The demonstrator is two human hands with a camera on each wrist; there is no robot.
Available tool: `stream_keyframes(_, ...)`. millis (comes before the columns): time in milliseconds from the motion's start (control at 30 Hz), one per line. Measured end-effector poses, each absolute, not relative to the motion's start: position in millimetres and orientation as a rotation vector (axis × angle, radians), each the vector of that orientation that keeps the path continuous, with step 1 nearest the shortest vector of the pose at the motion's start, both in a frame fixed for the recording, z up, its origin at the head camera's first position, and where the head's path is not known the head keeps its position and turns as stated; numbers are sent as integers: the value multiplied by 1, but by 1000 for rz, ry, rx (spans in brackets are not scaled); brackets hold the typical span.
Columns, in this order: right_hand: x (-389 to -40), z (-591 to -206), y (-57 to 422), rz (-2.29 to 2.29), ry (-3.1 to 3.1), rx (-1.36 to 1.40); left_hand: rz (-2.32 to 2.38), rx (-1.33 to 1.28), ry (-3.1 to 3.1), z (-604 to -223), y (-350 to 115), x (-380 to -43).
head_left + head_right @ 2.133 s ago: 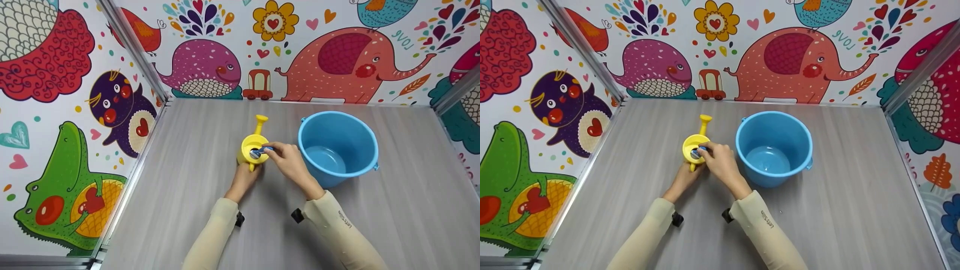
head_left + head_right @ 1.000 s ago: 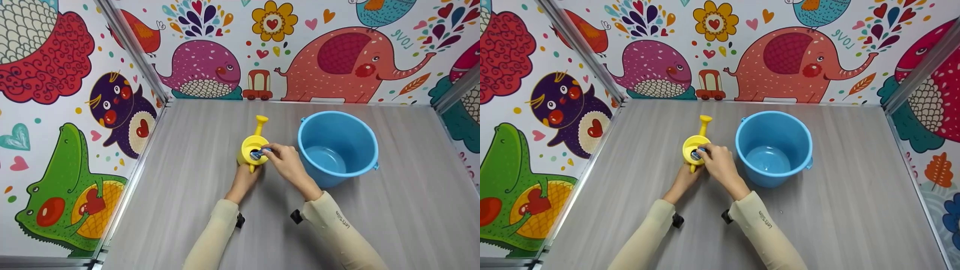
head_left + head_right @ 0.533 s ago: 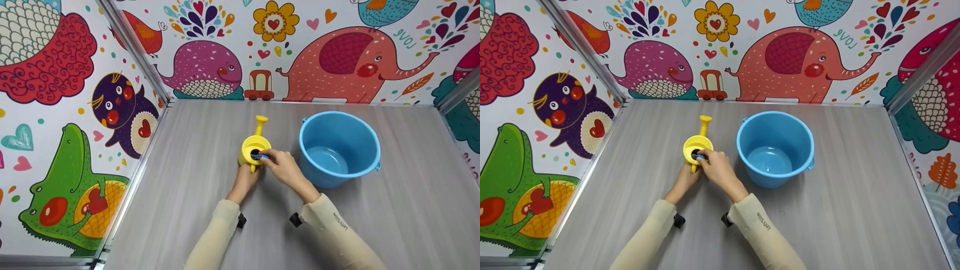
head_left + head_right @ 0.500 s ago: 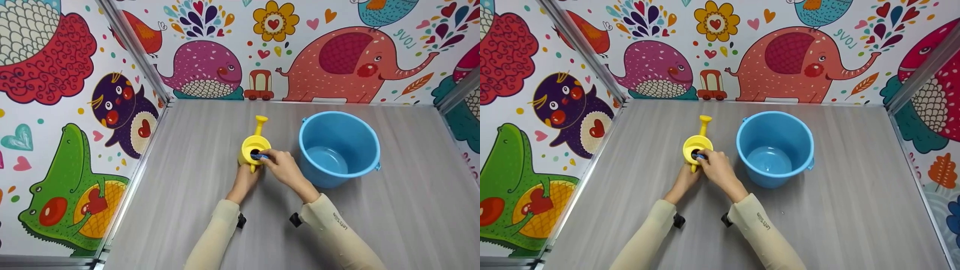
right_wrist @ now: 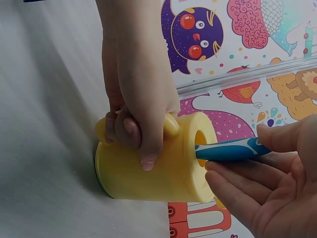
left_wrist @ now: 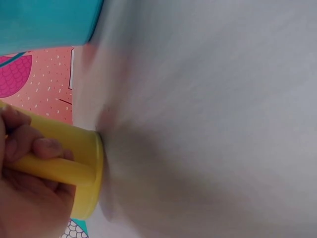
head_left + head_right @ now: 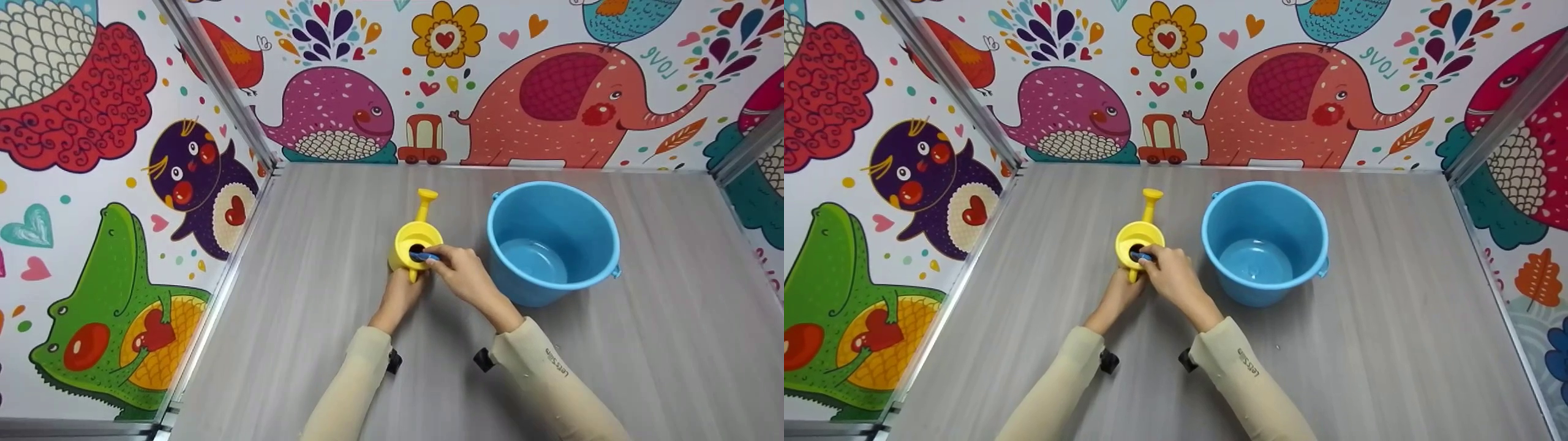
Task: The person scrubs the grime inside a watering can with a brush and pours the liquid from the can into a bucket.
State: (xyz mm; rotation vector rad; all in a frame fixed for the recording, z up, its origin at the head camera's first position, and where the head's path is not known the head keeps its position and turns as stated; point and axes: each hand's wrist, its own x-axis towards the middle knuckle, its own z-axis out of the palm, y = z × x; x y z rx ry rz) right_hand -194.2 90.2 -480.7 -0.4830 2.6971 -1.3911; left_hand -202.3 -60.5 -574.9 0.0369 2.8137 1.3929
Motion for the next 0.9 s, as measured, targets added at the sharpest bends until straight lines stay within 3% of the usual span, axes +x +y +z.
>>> stream_keyframes(900,-192,-464,108,-1546,2641,-461,1424,27,2774,-575,-61,-202)
